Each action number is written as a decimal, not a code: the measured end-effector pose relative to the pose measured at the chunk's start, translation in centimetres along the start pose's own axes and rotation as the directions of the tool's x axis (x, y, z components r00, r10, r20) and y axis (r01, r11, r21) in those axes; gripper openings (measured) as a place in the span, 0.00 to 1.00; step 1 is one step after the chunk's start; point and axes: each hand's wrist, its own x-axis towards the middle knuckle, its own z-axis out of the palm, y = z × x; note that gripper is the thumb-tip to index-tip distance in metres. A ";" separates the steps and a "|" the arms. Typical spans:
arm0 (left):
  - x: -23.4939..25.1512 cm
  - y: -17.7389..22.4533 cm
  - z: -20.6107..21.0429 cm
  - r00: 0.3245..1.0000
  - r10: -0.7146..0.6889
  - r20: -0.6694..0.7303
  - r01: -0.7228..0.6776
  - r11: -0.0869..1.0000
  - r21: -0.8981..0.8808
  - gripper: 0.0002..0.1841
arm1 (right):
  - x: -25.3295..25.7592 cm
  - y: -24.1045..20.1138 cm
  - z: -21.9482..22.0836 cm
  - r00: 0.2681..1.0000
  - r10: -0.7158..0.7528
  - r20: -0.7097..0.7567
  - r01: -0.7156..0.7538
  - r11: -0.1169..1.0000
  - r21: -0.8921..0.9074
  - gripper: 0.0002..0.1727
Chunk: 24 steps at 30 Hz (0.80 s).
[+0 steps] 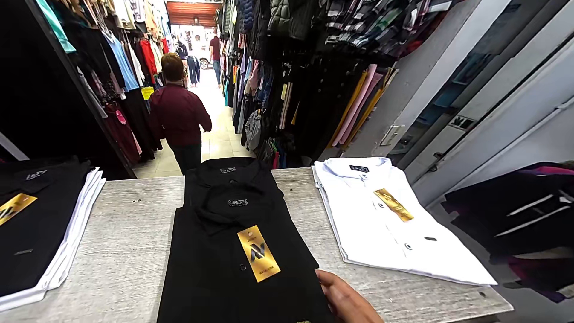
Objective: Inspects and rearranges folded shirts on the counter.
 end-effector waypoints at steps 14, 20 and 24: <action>2.6 -14.6 0.6 0.379 -0.920 0.100 0.740 0.237 -0.630 0.17 | 13.2 -1.2 -0.8 0.993 0.064 0.103 0.002 0.837 -0.547 0.18; 3.3 -14.7 1.5 0.416 -0.901 0.121 0.368 0.045 -0.929 0.08 | 12.8 -1.2 0.3 0.988 -0.153 0.025 0.155 0.967 -0.205 0.08; 3.6 -12.4 0.3 0.518 -0.855 0.026 0.122 0.043 -0.992 0.13 | 10.7 -2.7 0.8 0.979 -0.188 0.078 0.180 0.979 0.092 0.11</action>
